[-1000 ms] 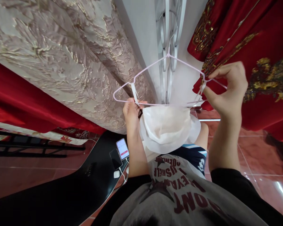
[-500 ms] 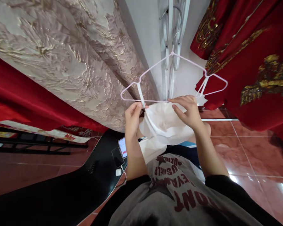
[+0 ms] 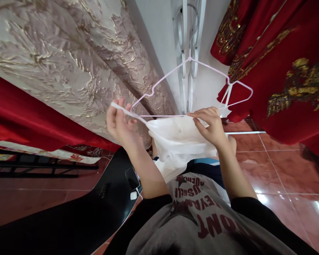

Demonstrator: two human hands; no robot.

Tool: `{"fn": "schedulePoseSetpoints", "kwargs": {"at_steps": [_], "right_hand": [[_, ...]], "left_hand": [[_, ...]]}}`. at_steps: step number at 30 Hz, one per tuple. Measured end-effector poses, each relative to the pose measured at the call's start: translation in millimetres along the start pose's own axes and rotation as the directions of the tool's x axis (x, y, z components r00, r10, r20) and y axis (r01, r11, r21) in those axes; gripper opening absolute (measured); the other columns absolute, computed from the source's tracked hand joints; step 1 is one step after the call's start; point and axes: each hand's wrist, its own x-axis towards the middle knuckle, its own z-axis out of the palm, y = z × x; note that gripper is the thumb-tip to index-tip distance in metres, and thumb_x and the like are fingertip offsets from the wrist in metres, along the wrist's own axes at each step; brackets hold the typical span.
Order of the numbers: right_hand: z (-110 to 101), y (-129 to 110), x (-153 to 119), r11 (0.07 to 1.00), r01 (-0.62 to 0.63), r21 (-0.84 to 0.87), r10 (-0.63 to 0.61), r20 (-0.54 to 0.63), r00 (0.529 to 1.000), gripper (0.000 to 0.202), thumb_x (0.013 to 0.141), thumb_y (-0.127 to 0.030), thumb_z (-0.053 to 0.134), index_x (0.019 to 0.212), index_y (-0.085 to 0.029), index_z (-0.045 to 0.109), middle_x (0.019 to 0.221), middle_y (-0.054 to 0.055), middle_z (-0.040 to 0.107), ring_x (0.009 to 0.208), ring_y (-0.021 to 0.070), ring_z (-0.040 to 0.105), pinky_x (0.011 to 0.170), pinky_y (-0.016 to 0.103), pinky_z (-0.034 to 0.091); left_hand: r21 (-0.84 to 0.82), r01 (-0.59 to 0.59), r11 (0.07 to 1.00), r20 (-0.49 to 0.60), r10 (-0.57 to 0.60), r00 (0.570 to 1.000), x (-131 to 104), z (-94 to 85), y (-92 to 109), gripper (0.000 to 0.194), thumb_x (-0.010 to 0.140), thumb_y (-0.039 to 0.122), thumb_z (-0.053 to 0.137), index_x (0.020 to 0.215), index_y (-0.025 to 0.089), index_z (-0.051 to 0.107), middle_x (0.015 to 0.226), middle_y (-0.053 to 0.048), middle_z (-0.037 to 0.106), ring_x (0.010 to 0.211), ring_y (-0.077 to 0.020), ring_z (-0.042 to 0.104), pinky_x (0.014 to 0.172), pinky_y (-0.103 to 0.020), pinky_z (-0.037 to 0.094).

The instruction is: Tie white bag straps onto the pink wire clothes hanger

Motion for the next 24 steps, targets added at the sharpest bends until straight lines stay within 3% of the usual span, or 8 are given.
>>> {"fn": "schedulePoseSetpoints", "kwargs": {"at_steps": [2,5,8,10,12,14,19,24], "right_hand": [[4.0,-2.2,-1.3,1.000,0.012,-0.007,-0.012,0.007,1.000,0.031,0.102,-0.024,0.059,0.122,-0.035,0.080,0.105,0.001,0.082,0.097,0.0212,0.072,0.097,0.045,0.045],[10.9,-11.2,-2.1,1.000,0.010,-0.008,-0.010,0.039,0.999,0.032,0.103,-0.028,0.061,0.129,-0.036,0.077,0.111,0.002,0.081,0.104,0.0232,0.072,0.100,0.048,0.048],[12.6,-17.0,-5.5,0.999,0.034,0.017,-0.034,0.009,0.999,0.031,0.103,-0.030,0.063,0.130,-0.036,0.076,0.119,0.003,0.080,0.112,0.0252,0.073,0.103,0.050,0.052],[7.6,-11.1,-9.1,1.000,0.015,0.005,-0.013,-0.206,0.978,0.025,0.102,-0.030,0.062,0.121,-0.035,0.078,0.119,0.005,0.079,0.115,0.0263,0.073,0.102,0.052,0.056],[-2.4,3.8,-11.3,0.998,-0.068,-0.011,0.054,-0.480,0.875,0.023,0.102,-0.029,0.061,0.119,-0.032,0.076,0.117,0.008,0.076,0.112,0.0265,0.073,0.096,0.051,0.060],[-15.3,22.3,-9.6,0.986,-0.166,0.031,0.153,-0.575,0.804,0.029,0.098,-0.029,0.064,0.126,-0.029,0.073,0.117,0.009,0.076,0.100,0.0242,0.074,0.086,0.046,0.063],[-42.3,39.2,12.2,0.920,-0.348,0.180,0.376,-0.158,0.913,0.021,0.087,-0.028,0.076,0.106,-0.020,0.078,0.087,0.003,0.077,0.069,0.0146,0.066,0.064,0.032,0.056],[-53.2,27.5,35.0,0.903,-0.259,0.342,0.350,-0.238,0.906,0.014,0.089,-0.028,0.076,0.101,-0.025,0.082,0.088,0.004,0.079,0.068,0.0157,0.064,0.065,0.036,0.055]], "left_hand": [[0.065,0.021,0.998,-0.050,-0.018,0.999,-12.2,-2.6,-17.7,0.019,0.093,0.036,0.077,0.112,0.033,0.080,0.132,-0.003,0.080,0.125,-0.0277,0.076,0.058,-0.026,0.047],[0.077,0.195,0.978,0.135,-0.204,0.970,-31.8,9.5,-28.8,0.030,0.092,0.049,0.079,0.108,0.024,0.079,0.124,-0.013,0.082,0.113,-0.0282,0.080,0.055,-0.023,0.047],[0.011,0.256,0.967,0.256,-0.250,0.934,-45.4,28.2,-27.4,0.033,0.094,0.054,0.078,0.095,0.021,0.076,0.100,-0.012,0.084,0.094,-0.0233,0.082,0.052,-0.022,0.046],[-0.038,0.240,0.970,0.265,-0.222,0.938,-49.8,35.8,-25.9,0.033,0.096,0.053,0.077,0.087,0.022,0.072,0.085,-0.008,0.081,0.080,-0.0192,0.080,0.049,-0.021,0.045],[-0.049,0.219,0.975,0.262,-0.199,0.944,-51.3,38.2,-26.5,0.033,0.098,0.052,0.076,0.085,0.022,0.070,0.079,-0.006,0.078,0.074,-0.0171,0.077,0.048,-0.021,0.044],[-0.030,0.209,0.977,0.263,-0.194,0.945,-51.0,37.9,-28.9,0.034,0.099,0.052,0.074,0.084,0.021,0.070,0.079,-0.006,0.078,0.074,-0.0166,0.077,0.049,-0.021,0.046],[-0.044,0.206,0.978,0.293,-0.185,0.938,-47.6,35.8,-34.1,0.035,0.097,0.054,0.077,0.086,0.021,0.072,0.082,-0.007,0.080,0.075,-0.0175,0.078,0.052,-0.022,0.051],[-0.033,0.229,0.973,0.332,-0.205,0.921,-43.1,32.3,-35.7,0.021,0.091,0.042,0.086,0.097,0.023,0.078,0.085,-0.005,0.080,0.073,-0.0168,0.078,0.053,-0.023,0.055]]}}
